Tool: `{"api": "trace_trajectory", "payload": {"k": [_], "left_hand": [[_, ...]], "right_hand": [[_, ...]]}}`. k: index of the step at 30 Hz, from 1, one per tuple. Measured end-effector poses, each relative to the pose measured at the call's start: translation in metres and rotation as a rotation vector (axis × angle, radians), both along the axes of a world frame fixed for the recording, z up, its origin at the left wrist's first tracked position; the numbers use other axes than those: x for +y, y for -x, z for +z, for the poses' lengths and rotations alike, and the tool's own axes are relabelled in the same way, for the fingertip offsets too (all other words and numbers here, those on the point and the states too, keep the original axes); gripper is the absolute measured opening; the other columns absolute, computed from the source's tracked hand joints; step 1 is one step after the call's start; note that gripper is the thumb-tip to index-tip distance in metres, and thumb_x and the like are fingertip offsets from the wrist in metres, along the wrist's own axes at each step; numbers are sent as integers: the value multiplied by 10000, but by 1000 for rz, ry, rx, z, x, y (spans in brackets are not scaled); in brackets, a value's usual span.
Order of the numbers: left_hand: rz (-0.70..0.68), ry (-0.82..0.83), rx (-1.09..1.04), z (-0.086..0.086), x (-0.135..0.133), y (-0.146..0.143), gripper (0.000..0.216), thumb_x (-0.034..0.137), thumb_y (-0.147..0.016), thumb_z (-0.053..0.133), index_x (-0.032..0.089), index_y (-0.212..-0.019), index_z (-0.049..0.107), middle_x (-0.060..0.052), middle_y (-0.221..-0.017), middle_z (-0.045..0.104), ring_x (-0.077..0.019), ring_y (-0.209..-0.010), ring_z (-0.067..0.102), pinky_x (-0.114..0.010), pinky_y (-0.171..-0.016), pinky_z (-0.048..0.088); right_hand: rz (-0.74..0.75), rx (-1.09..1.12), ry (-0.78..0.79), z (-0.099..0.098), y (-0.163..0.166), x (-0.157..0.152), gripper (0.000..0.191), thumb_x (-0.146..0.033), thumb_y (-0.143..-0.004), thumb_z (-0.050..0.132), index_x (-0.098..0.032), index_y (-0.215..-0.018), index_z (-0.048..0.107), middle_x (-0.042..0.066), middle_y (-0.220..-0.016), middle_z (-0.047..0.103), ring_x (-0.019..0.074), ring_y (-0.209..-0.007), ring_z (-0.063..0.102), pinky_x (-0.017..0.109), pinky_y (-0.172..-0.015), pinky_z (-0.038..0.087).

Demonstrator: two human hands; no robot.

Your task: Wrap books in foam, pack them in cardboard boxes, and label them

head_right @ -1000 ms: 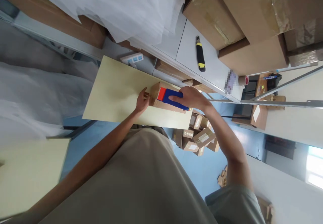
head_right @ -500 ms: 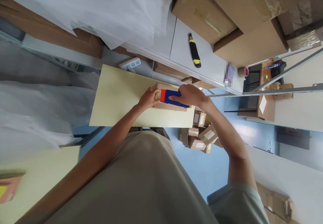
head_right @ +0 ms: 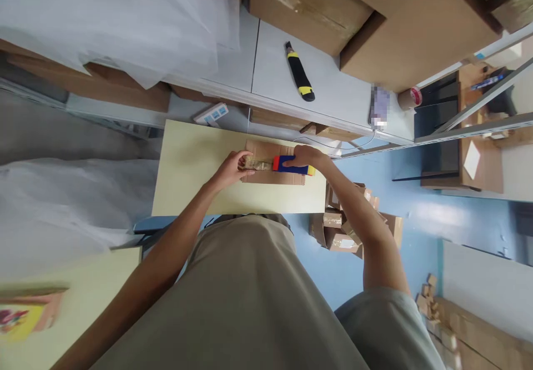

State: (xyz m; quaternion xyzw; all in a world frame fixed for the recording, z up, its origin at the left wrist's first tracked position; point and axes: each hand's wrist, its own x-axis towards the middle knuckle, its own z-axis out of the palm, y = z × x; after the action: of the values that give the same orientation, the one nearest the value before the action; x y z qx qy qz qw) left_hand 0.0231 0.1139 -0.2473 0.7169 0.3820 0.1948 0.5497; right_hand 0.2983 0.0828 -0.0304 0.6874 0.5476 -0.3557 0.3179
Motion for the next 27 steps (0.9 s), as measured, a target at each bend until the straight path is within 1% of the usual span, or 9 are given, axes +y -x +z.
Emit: {"api": "trace_trajectory", "payload": {"k": [3, 5, 8, 10, 13, 18, 22, 25, 27], "left_hand": [[139, 50, 14, 2, -16, -8, 712, 374, -820, 976, 256, -1449, 665, -58, -1172, 656, -207, -953, 717, -367, -914, 624], [348, 82, 82, 5, -28, -22, 654, 470, -893, 923, 223, -1430, 644, -67, -1124, 704, -219, -941, 733, -358, -883, 610], [684, 34, 221, 5, -43, -48, 365, 536, -1035, 760, 205, -1173, 688, -73, -1010, 739, -231, -914, 731, -368, -891, 580], [803, -63, 263, 3, -49, -62, 291, 502, -1081, 692, 219, -1015, 681, -81, -997, 737, -228, -917, 718, -366, -908, 566], [860, -185, 259, -3, -54, -70, 269, 461, -1098, 667, 231, -960, 674, -80, -1012, 721, -210, -906, 693, -341, -887, 559], [876, -238, 274, -5, -53, -69, 239, 421, -1095, 670, 229, -952, 673, -59, -978, 707, -193, -856, 670, -320, -853, 556], [864, -289, 324, -2, -53, -68, 204, 382, -1076, 696, 218, -955, 698, -64, -1000, 714, -189, -840, 668, -318, -842, 551], [857, -305, 350, -2, -55, -66, 188, 370, -1071, 698, 213, -969, 710, -67, -1008, 718, -188, -852, 677, -311, -842, 551], [861, -303, 359, -4, -54, -65, 198, 383, -1070, 694, 213, -970, 707, -66, -998, 720, -194, -874, 687, -305, -841, 554]], "right_hand": [[50, 48, 14, -13, -8, 4, 782, -818, -979, 729, -83, -1225, 827, 197, -1103, 857, 306, -932, 803, 325, -761, 519], [74, 78, -5, -20, -15, 4, 775, -808, -995, 716, -86, -1259, 819, 197, -1101, 860, 307, -926, 805, 325, -758, 518], [107, 127, -48, -31, -23, 0, 708, -755, -1033, 700, -110, -1305, 805, 192, -1112, 863, 309, -936, 810, 321, -752, 518], [109, 170, -74, -37, -27, -4, 684, -722, -1055, 685, -119, -1365, 778, 193, -1141, 860, 318, -968, 814, 322, -752, 523], [99, 227, -98, -45, -32, -10, 674, -701, -1071, 670, -124, -1410, 749, 202, -1245, 842, 339, -1072, 811, 335, -809, 551], [92, 335, -163, -49, -43, -15, 553, -585, -1102, 675, -168, -1463, 713, 168, -1391, 805, 340, -1209, 782, 359, -911, 573], [50, 469, -161, -34, -71, -28, 502, -629, -1090, 685, -149, -1176, 806, 149, -1127, 855, 299, -994, 803, 336, -804, 545], [11, 544, -116, -11, -114, -51, 561, -689, -1087, 656, -163, -949, 791, 103, -837, 814, 247, -788, 769, 325, -745, 508], [2, 498, -91, 3, -150, -71, 617, -717, -1086, 630, -176, -812, 743, 88, -729, 765, 225, -708, 732, 325, -710, 478]]}}
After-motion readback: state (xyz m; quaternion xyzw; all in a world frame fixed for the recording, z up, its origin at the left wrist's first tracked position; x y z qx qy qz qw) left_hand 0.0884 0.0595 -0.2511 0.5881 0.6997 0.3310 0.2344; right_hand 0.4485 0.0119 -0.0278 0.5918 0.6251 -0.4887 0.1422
